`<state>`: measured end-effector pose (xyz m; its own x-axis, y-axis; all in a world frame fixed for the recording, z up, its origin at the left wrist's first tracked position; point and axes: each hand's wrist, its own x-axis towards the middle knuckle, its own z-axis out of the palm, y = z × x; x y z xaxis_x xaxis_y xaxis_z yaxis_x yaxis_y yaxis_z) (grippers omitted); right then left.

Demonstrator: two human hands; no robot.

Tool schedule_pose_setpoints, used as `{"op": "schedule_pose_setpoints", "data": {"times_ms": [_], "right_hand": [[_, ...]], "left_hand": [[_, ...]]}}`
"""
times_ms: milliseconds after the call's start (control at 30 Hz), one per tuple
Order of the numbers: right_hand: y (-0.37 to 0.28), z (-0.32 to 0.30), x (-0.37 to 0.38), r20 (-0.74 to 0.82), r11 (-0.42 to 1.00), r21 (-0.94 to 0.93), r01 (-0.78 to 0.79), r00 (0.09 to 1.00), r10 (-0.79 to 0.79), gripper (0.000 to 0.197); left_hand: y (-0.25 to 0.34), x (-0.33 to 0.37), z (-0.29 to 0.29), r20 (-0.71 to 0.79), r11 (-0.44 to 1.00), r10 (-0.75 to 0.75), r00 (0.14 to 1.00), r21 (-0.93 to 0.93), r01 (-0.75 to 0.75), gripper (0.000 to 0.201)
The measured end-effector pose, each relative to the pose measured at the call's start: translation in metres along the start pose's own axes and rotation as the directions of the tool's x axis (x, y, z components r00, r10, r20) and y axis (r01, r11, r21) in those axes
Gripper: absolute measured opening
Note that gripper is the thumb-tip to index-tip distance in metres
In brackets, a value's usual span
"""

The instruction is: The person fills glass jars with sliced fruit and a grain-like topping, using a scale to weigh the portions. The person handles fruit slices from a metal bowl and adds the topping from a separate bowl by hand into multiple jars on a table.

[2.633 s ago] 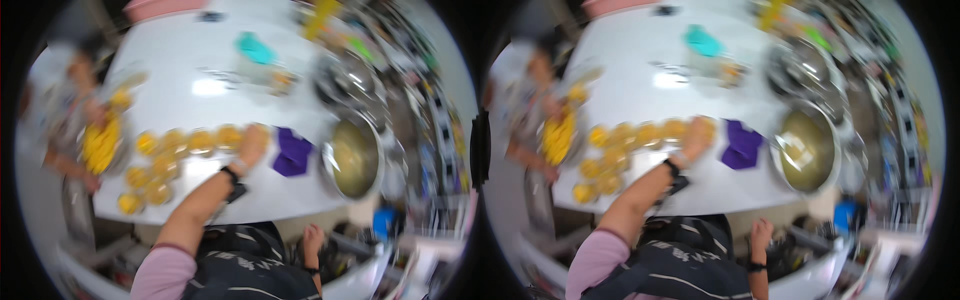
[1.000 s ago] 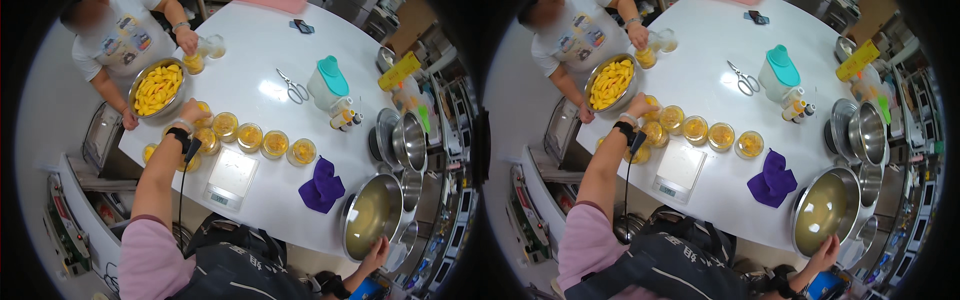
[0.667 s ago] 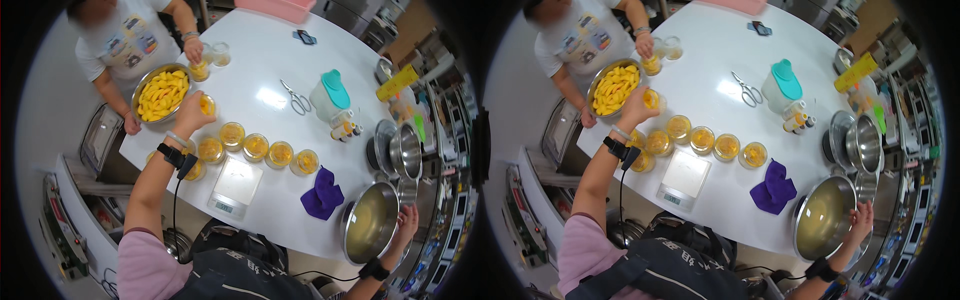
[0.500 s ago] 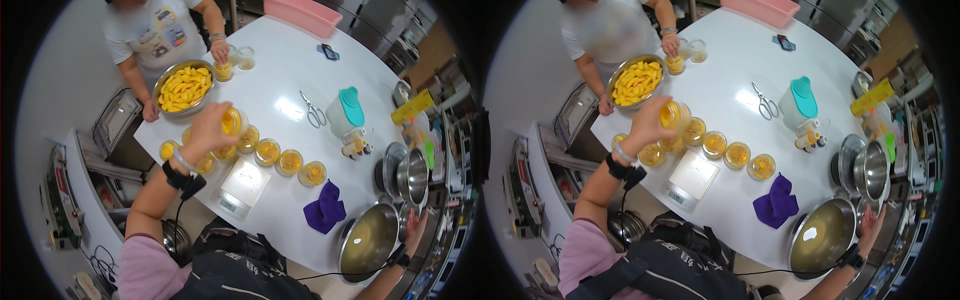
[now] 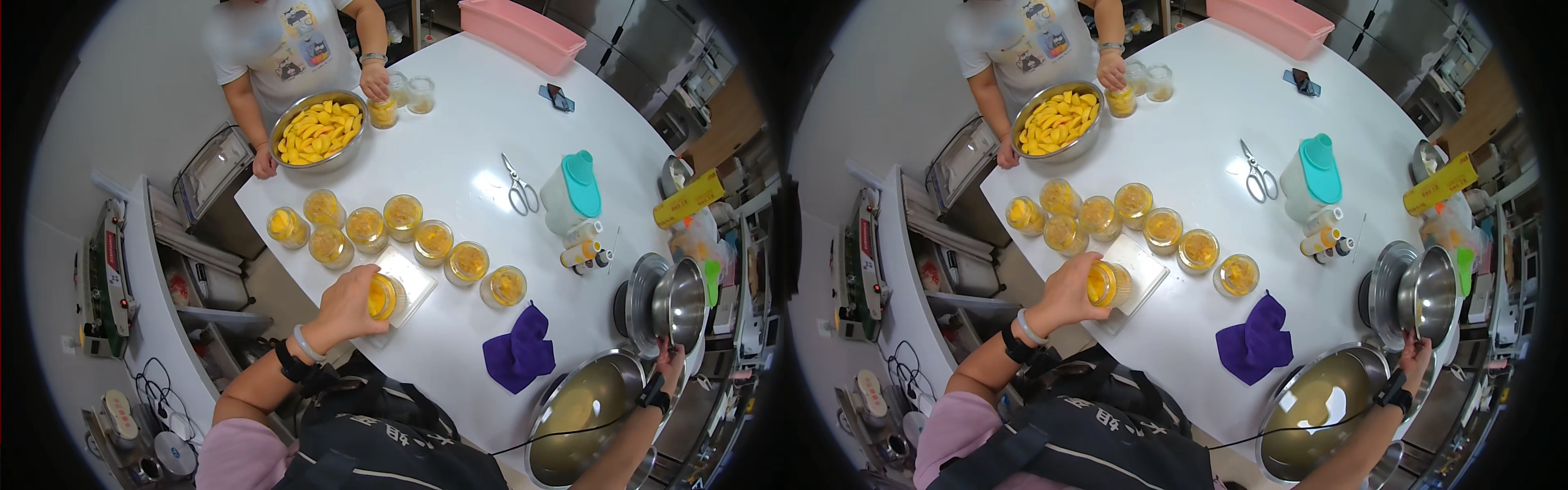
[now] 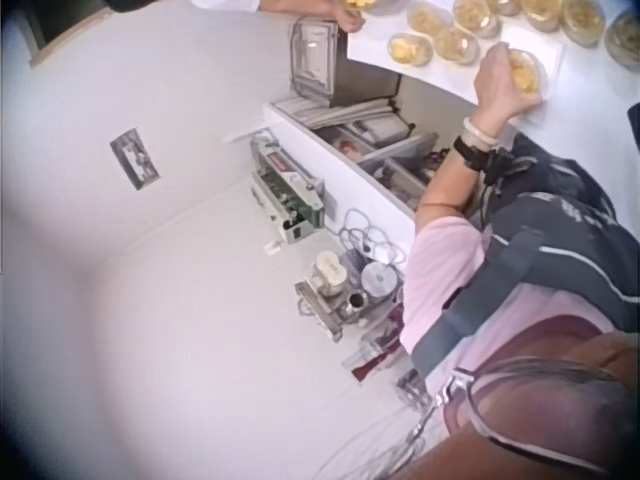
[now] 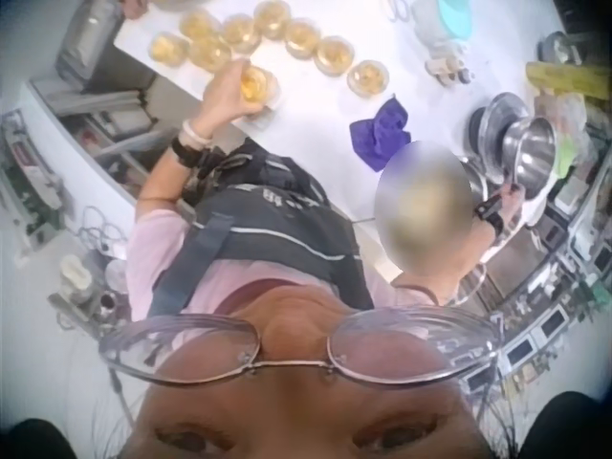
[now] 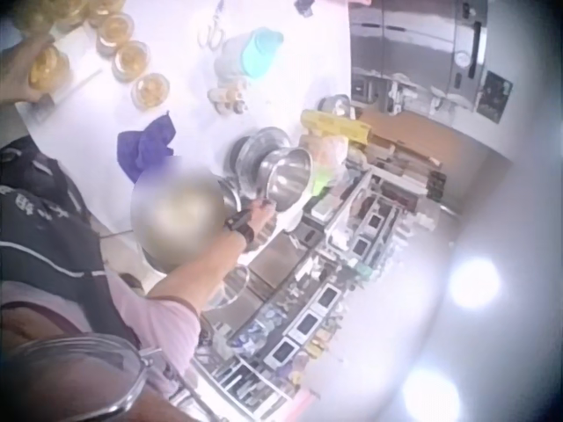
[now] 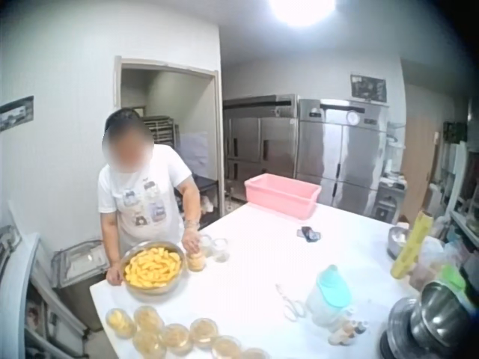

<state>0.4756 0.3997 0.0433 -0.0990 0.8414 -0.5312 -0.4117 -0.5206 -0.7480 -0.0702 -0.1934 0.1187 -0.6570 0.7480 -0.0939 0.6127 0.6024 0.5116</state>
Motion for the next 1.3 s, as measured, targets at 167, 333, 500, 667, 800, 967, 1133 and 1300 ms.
{"op": "schedule_pose_setpoints", "data": {"times_ms": [167, 333, 500, 667, 800, 967, 1133, 1300], "right_hand": [[-0.001, -0.006, -0.021, -0.003, 0.964, -0.16, 0.211, 0.977, -0.214, 0.009], [0.008, 0.058, -0.18, -0.02, 0.927, -0.303, 0.222, 0.971, -0.239, 0.015], [0.08, 0.096, -0.334, -0.056, 0.943, -0.296, 0.155, 0.982, -0.179, 0.013], [0.231, 0.124, -0.415, -0.106, 0.958, -0.276, -0.077, 0.993, 0.049, 0.016], [0.35, 0.125, -0.454, -0.193, 0.982, -0.058, -0.178, 0.967, 0.164, 0.01], [0.433, 0.142, -0.479, -0.287, 0.983, -0.089, -0.158, 0.95, 0.126, 0.014], [0.471, 0.139, -0.469, -0.35, 0.992, -0.088, -0.09, 0.935, 0.054, 0.019], [0.428, 0.171, -0.498, -0.268, 0.65, -0.579, -0.492, 0.868, 0.419, 0.039]], "left_hand": [[-0.009, 0.005, 0.007, 0.0, 1.0, 0.001, 1.0, 0.007, -0.001, 0.079], [-0.027, 0.019, 0.01, -0.003, 0.993, 0.115, 0.993, 0.012, -0.115, 0.076], [-0.039, 0.043, 0.017, 0.047, 0.956, 0.294, 0.955, -0.009, -0.294, 0.07], [-0.052, 0.057, 0.019, 0.151, 0.933, 0.359, 0.921, -0.076, -0.352, 0.071], [-0.061, 0.069, 0.023, 0.169, 0.871, 0.492, 0.854, -0.102, -0.481, 0.068], [-0.067, 0.074, 0.03, 0.267, 0.824, 0.563, 0.782, -0.112, -0.555, 0.067], [-0.072, 0.075, 0.036, 0.301, 0.817, 0.567, 0.767, -0.086, -0.57, 0.071], [-0.071, 0.075, 0.038, 0.305, 0.83, 0.546, 0.781, -0.07, -0.553, 0.081]]}}
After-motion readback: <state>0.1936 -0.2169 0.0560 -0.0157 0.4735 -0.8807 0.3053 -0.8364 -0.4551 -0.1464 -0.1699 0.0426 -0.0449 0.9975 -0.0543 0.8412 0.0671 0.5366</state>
